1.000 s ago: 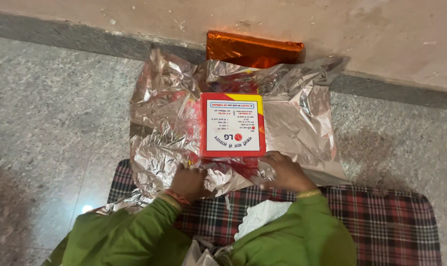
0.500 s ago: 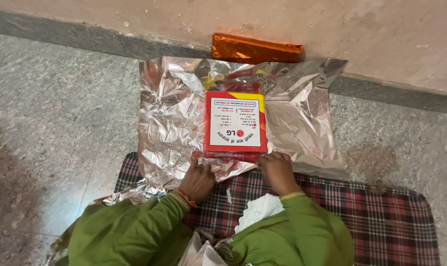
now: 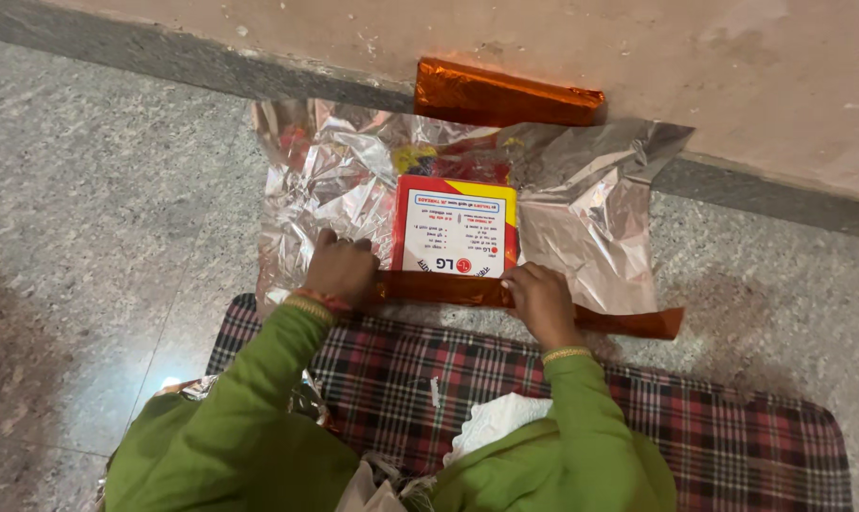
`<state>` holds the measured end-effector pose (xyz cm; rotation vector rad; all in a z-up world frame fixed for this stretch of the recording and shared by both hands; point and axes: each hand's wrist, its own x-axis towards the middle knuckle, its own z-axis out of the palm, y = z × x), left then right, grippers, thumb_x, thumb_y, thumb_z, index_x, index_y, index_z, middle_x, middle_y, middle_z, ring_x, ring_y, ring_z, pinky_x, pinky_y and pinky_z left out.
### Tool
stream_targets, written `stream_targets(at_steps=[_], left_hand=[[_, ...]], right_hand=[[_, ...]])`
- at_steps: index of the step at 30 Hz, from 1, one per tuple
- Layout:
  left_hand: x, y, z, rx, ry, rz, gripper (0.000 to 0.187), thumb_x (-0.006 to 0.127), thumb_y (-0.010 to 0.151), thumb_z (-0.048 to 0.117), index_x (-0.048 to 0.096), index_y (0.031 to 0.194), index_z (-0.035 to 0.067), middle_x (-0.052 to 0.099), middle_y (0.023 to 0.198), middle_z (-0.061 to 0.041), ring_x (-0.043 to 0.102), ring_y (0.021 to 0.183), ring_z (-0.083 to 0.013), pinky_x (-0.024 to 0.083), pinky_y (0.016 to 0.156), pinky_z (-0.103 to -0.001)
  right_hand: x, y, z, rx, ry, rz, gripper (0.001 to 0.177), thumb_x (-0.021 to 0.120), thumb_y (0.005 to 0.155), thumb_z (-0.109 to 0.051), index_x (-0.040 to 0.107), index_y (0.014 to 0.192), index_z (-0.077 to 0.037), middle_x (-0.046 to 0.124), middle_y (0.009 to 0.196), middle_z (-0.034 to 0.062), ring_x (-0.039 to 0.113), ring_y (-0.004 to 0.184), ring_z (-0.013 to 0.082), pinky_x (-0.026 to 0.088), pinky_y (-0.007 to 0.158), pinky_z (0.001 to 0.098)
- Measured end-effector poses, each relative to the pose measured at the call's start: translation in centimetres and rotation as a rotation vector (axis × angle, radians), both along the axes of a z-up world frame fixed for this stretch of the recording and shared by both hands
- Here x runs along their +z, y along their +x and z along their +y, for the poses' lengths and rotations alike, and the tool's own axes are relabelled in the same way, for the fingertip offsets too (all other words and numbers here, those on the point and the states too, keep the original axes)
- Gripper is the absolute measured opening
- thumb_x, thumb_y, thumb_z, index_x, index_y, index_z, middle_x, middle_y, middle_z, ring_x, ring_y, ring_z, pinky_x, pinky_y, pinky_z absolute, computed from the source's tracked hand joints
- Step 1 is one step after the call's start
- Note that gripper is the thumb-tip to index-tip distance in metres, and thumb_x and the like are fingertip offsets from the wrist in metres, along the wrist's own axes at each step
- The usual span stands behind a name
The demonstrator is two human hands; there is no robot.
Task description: The person wraps a small rectangular box with orange metallic foil. They smooth the foil over the box, fold the edges, and secure the folds with small pieces of clear tape. The wrapped box is set aside, and the person begins wrapping a second box in the same way.
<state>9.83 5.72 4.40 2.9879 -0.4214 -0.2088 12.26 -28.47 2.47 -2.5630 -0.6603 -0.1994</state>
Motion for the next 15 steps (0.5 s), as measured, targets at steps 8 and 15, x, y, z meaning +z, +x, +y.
stream_targets(at_steps=[8,15], left_hand=[[-4.1,6.1,2.7,-0.033,0.161,0.222,0.015,0.067,0.085,0.026,0.078,0.089,0.017,0.076,0.099,-0.007,0.073,0.093,-0.0263,0.04,0.098,-0.052],[-2.5,6.8,4.6,-0.007,0.178,0.601,0.056,0.068,0.084,0.057,0.078,0.113,0.011,0.077,0.117,-0.014,0.074,0.11,-0.0305,0.047,0.109,-0.048]], right_hand=[[-3.1,2.9,0.0,0.047,0.014,0.06,0.008,0.073,0.087,-0.016,0.074,0.091,-0.009,0.07,0.09,0.0066,0.065,0.092,0.0305,0.052,0.08,0.0426],[-3.3,3.1,0.3,0.029,0.005,0.117,0.01,0.073,0.086,-0.017,0.074,0.091,-0.009,0.07,0.092,0.0055,0.063,0.094,0.0296,0.051,0.082,0.0414]])
